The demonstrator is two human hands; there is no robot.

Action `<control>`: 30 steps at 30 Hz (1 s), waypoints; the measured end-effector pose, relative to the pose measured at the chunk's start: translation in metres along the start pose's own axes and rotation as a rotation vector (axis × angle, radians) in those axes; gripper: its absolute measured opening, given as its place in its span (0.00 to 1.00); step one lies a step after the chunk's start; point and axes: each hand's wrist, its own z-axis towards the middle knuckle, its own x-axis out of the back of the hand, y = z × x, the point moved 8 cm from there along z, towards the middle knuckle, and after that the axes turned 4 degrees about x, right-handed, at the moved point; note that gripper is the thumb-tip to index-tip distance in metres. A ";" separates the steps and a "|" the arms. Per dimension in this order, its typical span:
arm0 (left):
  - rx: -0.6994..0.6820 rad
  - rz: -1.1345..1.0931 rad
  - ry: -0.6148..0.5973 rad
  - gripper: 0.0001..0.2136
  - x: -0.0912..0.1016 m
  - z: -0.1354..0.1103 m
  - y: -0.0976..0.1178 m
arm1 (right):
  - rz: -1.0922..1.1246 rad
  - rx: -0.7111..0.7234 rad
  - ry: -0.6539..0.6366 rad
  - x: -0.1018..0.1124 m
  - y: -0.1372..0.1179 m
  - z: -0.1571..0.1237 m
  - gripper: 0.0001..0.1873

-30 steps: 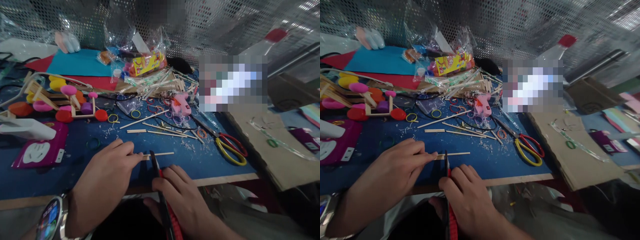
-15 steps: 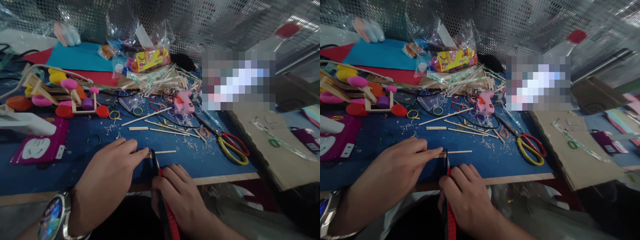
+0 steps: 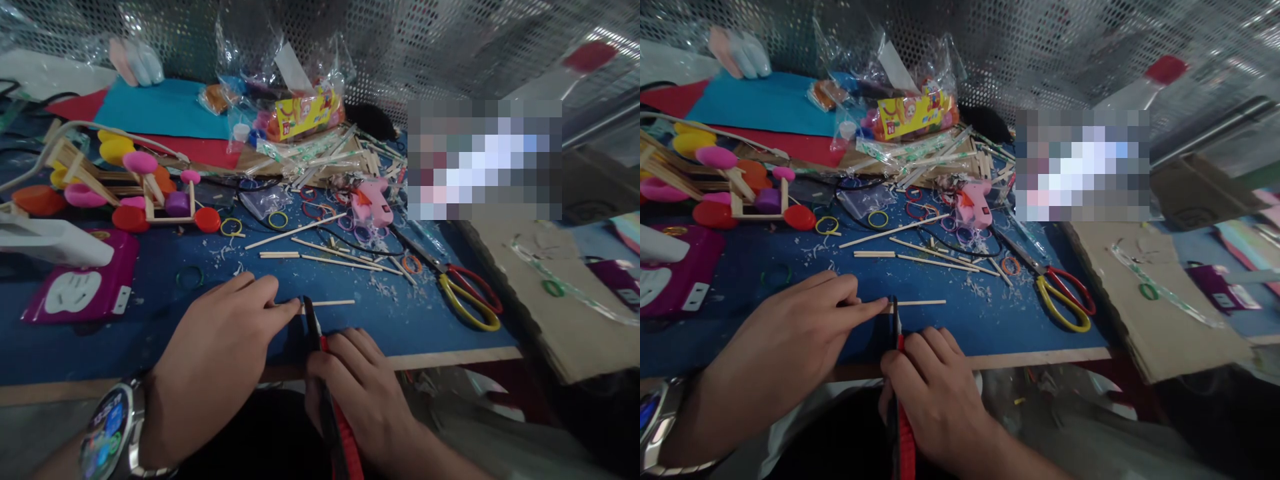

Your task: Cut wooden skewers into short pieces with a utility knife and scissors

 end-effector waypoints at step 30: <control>-0.001 0.002 0.009 0.18 0.000 0.000 0.001 | -0.059 -0.014 0.016 0.005 -0.004 0.008 0.09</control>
